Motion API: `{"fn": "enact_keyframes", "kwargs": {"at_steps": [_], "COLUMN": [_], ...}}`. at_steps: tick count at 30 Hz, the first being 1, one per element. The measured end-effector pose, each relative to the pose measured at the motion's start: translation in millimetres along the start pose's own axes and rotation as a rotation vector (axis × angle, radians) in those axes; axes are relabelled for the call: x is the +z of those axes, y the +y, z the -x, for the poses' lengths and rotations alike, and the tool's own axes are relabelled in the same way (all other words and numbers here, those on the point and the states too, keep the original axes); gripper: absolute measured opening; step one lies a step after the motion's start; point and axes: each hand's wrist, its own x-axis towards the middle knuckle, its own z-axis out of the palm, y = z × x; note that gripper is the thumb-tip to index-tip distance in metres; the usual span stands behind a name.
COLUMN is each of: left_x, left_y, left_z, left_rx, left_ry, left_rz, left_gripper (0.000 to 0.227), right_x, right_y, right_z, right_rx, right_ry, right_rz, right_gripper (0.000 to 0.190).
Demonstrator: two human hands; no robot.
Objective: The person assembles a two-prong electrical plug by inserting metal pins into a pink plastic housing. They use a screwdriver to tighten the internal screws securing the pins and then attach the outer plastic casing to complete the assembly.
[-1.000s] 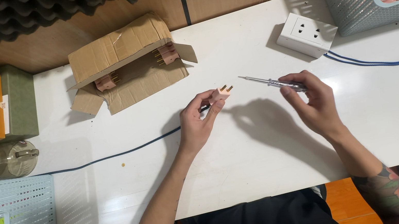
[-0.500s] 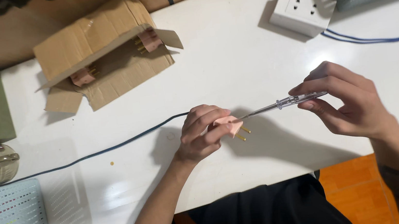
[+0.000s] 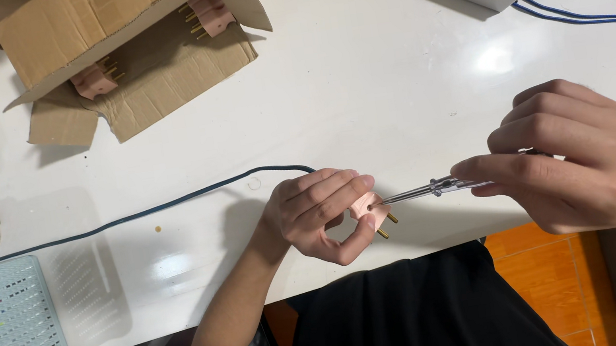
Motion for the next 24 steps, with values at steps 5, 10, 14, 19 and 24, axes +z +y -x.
{"fn": "enact_keyframes", "kwargs": {"at_steps": [5,10,14,19,24], "left_x": [0,0,-2,-3,-5], "left_y": [-8,-11,-11,-7,-10], "left_z": [-9,-12,-12,-9,-12], "left_rx": [0.074,0.096,0.128,0.076,0.031], "left_ry": [0.011,-0.007,-0.035,-0.067,-0.084], "left_rz": [-0.058,-0.057,-0.107,-0.092,-0.069], "left_gripper": [0.048,0.038,0.036,0.038,0.033], "right_x": [-7,-17,-25,-24,-25], "right_y": [-6,-13,-17,-17,-16], "right_z": [-3,-13,-17,-11,-13], "right_rx": [-0.047,-0.139,-0.210,-0.240,-0.177], "right_ry": [-0.040,-0.066,-0.170,-0.291,-0.284], "right_rz": [0.062,0.123,0.222,0.309,0.145], "right_gripper": [0.011,0.015,0.021,0.048,0.019]}}
